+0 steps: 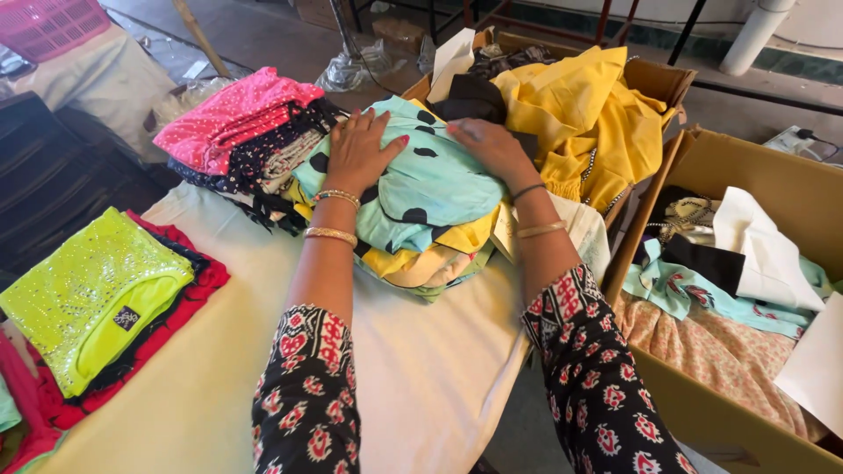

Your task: The person folds a light blue polka-dot garment on a table, smoothing it out and folding it into a compact square before placing it on a stack. They then pick up a light blue floral garment, unfold it, and begin folding it in a similar manner.

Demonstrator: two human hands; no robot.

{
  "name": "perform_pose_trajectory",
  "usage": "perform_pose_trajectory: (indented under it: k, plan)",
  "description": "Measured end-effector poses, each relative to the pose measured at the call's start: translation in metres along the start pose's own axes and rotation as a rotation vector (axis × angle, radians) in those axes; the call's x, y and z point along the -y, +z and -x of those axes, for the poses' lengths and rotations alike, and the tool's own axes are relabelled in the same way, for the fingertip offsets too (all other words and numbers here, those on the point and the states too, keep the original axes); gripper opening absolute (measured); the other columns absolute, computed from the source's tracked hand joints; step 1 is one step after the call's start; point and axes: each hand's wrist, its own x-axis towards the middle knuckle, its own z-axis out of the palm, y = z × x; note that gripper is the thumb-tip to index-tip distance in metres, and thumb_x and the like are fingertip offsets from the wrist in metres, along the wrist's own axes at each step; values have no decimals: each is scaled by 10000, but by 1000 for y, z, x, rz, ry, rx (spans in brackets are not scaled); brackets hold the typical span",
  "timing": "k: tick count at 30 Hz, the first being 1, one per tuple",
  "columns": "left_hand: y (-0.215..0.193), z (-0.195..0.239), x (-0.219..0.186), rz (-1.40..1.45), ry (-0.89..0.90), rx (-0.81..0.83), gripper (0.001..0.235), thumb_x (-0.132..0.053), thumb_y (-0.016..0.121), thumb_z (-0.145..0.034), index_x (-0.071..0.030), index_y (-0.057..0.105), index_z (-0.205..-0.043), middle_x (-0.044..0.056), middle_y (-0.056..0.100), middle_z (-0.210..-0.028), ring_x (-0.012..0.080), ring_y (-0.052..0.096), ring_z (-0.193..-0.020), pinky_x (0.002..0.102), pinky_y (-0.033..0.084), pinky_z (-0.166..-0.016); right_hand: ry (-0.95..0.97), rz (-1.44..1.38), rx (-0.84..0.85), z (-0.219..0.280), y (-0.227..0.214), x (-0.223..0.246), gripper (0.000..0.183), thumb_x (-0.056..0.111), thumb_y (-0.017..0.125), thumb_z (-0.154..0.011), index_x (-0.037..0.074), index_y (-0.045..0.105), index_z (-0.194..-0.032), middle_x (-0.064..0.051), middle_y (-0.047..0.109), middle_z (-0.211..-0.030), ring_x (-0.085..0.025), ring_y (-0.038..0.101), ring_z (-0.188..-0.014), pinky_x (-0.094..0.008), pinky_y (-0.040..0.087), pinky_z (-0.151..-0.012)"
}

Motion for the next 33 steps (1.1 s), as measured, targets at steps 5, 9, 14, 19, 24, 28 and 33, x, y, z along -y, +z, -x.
perform_pose_trajectory:
  k: [5, 9, 14, 19, 24, 28, 33]
  plan:
    - [-47, 10, -25, 46, 62, -71, 640, -556, 507, -1007, -116, 535, -1470, 232, 438, -1540, 447, 260, -1454, 610, 148, -1144, 230, -828, -426, -13, 6, -88, 637, 615, 507, -1017, 60, 815, -1078, -108, 732, -883, -176, 648, -808, -293, 520, -771]
    - [-84, 53, -51, 119, 77, -138, 563, -491, 521, -1037, -99, 572, -1438, 213, 463, -1544, 430, 292, -1489, 590, 198, -1195, 283, -799, -588, -7, 9, -84, 680, 613, 481, -1017, 25, 821, -989, -96, 730, -793, -156, 659, -729, -281, 522, -722]
    - [-110, 152, -105, 111, 302, -223, 473, -331, 637, -994, -52, 617, -1375, 226, 530, -1393, 449, 457, -1342, 545, 362, -1138, 297, -861, -630, -20, 18, -120, 729, 624, 425, -1025, 13, 811, -929, -61, 723, -733, -113, 620, -605, -258, 506, -601]
    - [-102, 264, -137, 178, 605, 148, 563, -417, 654, -954, -106, 542, -1410, 183, 503, -1437, 410, 428, -1368, 557, 339, -1141, 312, -936, -805, -9, 17, -107, 650, 597, 423, -1025, 53, 764, -922, -51, 659, -638, -117, 588, -499, -265, 498, -500]
    - [-109, 293, -154, 318, 660, 417, 653, -475, 604, -971, -176, 470, -1535, 177, 404, -1577, 414, 314, -1455, 567, 194, -1190, 277, -1002, -961, 28, 8, -109, 521, 545, 481, -1029, 93, 698, -887, -19, 586, -628, -110, 565, -507, -274, 469, -463]
    - [-99, 295, -151, 254, 584, 397, 731, -531, 562, -922, -186, 373, -1539, 158, 324, -1590, 406, 243, -1469, 586, 117, -1167, 296, -825, -887, 105, -41, -105, 357, 381, 590, -1018, 86, 721, -865, 0, 612, -641, -84, 558, -531, -252, 448, -485]
    - [-91, 297, -147, 211, 608, 350, 743, -534, 529, -907, -203, 339, -1543, 140, 300, -1592, 402, 230, -1464, 593, 116, -1165, 333, -317, -821, 269, -116, -201, 343, 321, 626, -1034, 61, 696, -822, 14, 622, -649, -63, 566, -558, -242, 442, -516]
